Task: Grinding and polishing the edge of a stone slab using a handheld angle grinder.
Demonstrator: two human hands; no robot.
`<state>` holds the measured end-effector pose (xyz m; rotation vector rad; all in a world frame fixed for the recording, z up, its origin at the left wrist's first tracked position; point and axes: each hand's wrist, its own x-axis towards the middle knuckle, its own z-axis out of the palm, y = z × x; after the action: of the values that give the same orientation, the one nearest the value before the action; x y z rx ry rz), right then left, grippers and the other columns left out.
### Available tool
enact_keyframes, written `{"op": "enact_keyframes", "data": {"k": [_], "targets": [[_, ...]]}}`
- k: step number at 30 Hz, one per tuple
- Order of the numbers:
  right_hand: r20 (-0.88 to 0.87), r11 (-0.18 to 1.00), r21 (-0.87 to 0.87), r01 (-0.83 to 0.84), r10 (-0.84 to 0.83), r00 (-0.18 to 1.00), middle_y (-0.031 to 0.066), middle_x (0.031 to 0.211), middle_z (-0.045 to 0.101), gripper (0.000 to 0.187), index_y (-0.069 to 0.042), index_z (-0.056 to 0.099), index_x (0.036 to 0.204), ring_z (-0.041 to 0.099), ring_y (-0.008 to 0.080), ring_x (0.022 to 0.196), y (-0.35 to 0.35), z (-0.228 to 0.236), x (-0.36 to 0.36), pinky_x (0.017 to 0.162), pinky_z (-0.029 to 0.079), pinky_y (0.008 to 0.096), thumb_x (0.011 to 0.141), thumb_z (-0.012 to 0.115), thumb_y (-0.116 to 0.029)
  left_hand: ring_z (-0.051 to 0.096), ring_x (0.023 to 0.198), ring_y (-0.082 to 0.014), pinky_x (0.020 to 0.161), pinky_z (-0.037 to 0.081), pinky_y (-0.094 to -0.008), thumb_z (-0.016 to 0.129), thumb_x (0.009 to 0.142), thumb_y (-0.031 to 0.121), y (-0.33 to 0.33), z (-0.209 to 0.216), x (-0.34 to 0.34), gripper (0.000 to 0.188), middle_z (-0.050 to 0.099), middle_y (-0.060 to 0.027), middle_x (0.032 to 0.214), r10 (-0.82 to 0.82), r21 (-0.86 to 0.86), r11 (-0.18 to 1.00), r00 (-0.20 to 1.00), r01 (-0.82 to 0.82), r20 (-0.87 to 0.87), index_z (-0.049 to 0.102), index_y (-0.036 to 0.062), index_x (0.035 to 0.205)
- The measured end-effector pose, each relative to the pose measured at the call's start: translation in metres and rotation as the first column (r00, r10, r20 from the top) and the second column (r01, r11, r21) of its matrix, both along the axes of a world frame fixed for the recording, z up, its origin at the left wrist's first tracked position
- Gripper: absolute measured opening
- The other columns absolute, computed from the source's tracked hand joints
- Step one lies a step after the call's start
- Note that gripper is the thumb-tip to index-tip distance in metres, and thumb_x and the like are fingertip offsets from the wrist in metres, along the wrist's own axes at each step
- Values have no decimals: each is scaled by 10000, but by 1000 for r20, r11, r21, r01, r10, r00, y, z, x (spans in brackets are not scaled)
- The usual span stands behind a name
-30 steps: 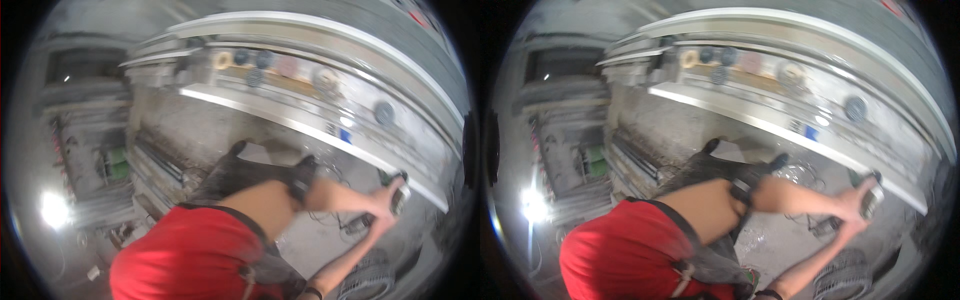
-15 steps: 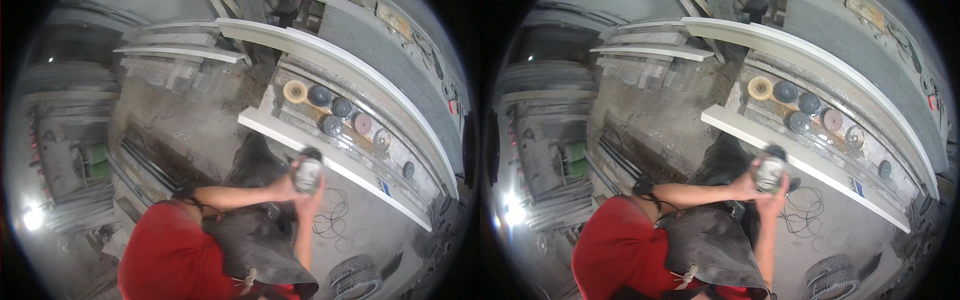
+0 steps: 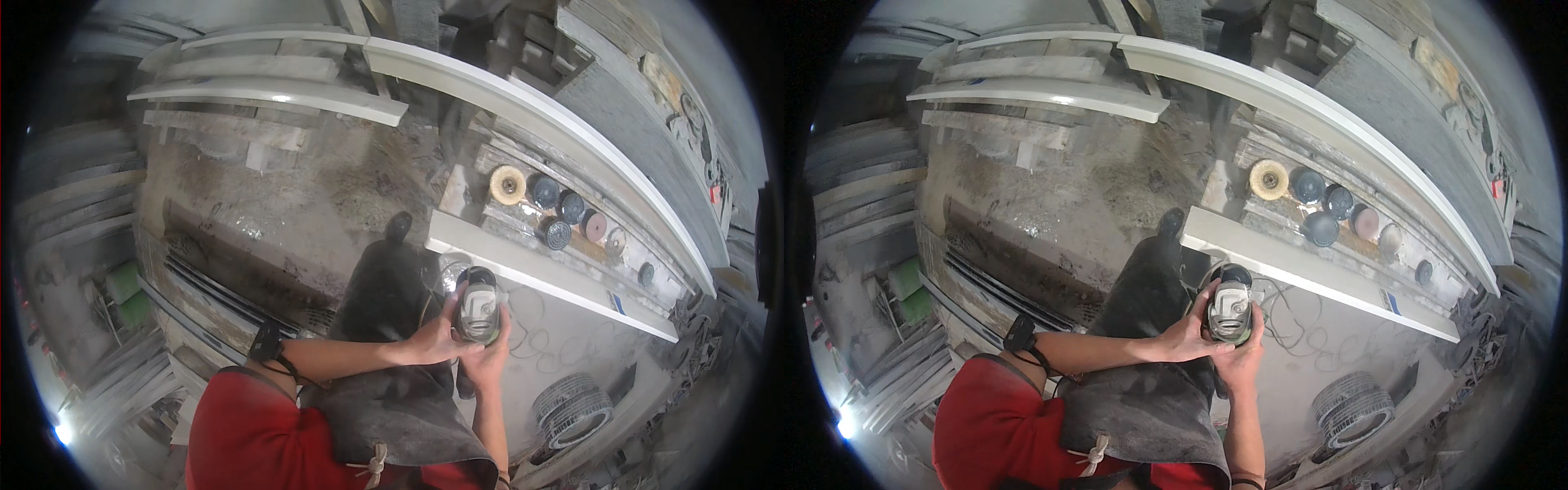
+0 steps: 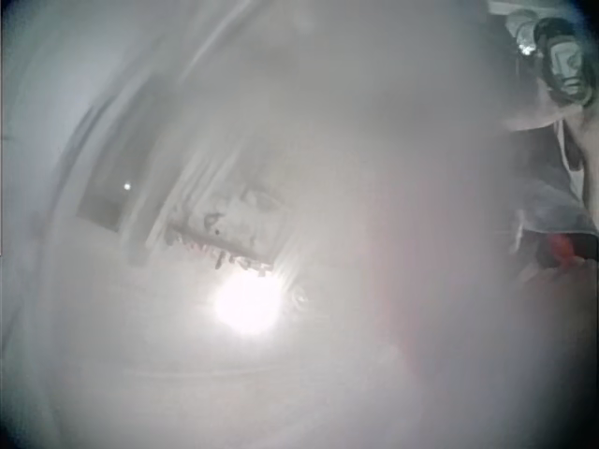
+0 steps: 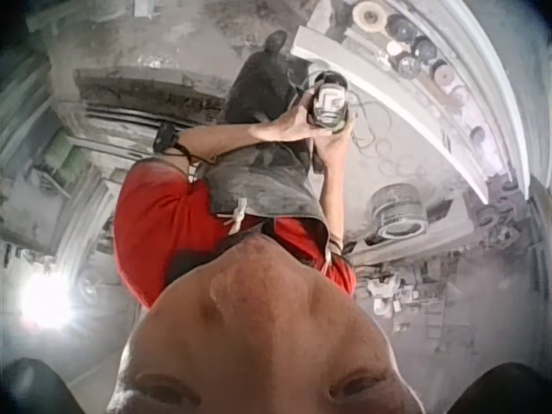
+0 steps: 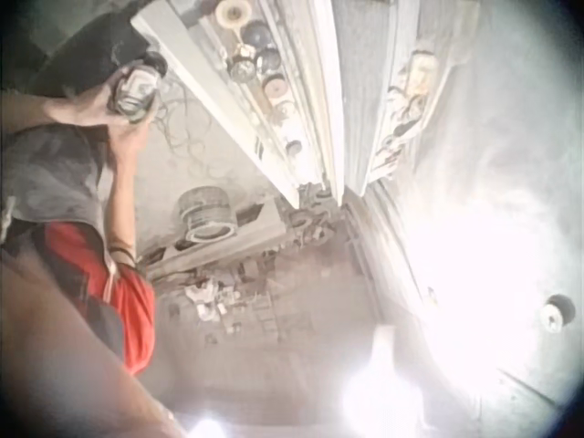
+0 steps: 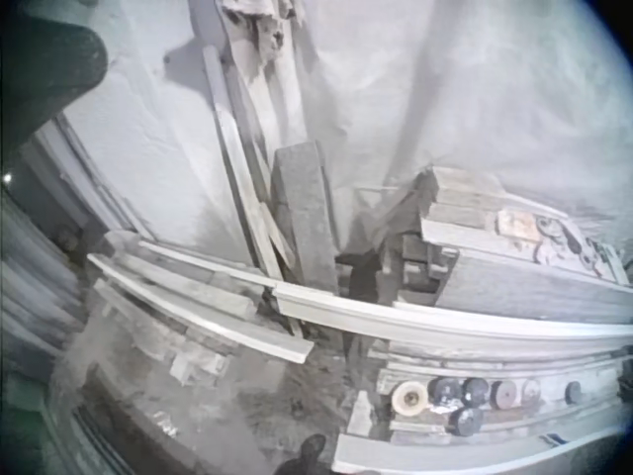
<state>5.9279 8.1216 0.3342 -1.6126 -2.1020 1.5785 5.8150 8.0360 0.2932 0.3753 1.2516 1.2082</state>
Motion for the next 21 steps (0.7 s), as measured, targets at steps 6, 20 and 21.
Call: {"op": "enact_keyframes", "data": {"k": [6, 20, 21], "targets": [[-12, 1000, -5, -29, 29, 1000, 238, 1198, 649, 994, -56, 304, 1465, 658, 344, 1110, 11, -5, 5, 906, 530, 411, 698, 881, -312, 337, 1396, -261, 1099, 385, -363, 815, 796, 220, 15, 6, -5, 1151, 266, -179, 1515, 36, -66, 997, 998, -33, 47, -40, -6, 1533], [-118, 946, 192, -262, 288, 950, 187, 843, 590, 846, -198, 373, 1477, 649, 404, 764, -10, -99, -12, 682, 553, 470, 706, 708, -292, 406, 1344, -255, 1121, 363, -421, 866, 697, 83, -28, -63, -18, 1232, 339, -139, 1451, 165, -30, 985, 980, -169, -110, -51, 88, 1520], [-94, 944, 178, -277, 296, 950, 195, 858, 591, 847, -198, 379, 1473, 653, 399, 779, -10, -102, -6, 686, 553, 468, 698, 713, -274, 406, 1344, -255, 1121, 363, -421, 866, 697, 83, -24, -69, -10, 1232, 339, -139, 1451, 155, -26, 987, 982, -158, -104, -51, 88, 1520]]}}
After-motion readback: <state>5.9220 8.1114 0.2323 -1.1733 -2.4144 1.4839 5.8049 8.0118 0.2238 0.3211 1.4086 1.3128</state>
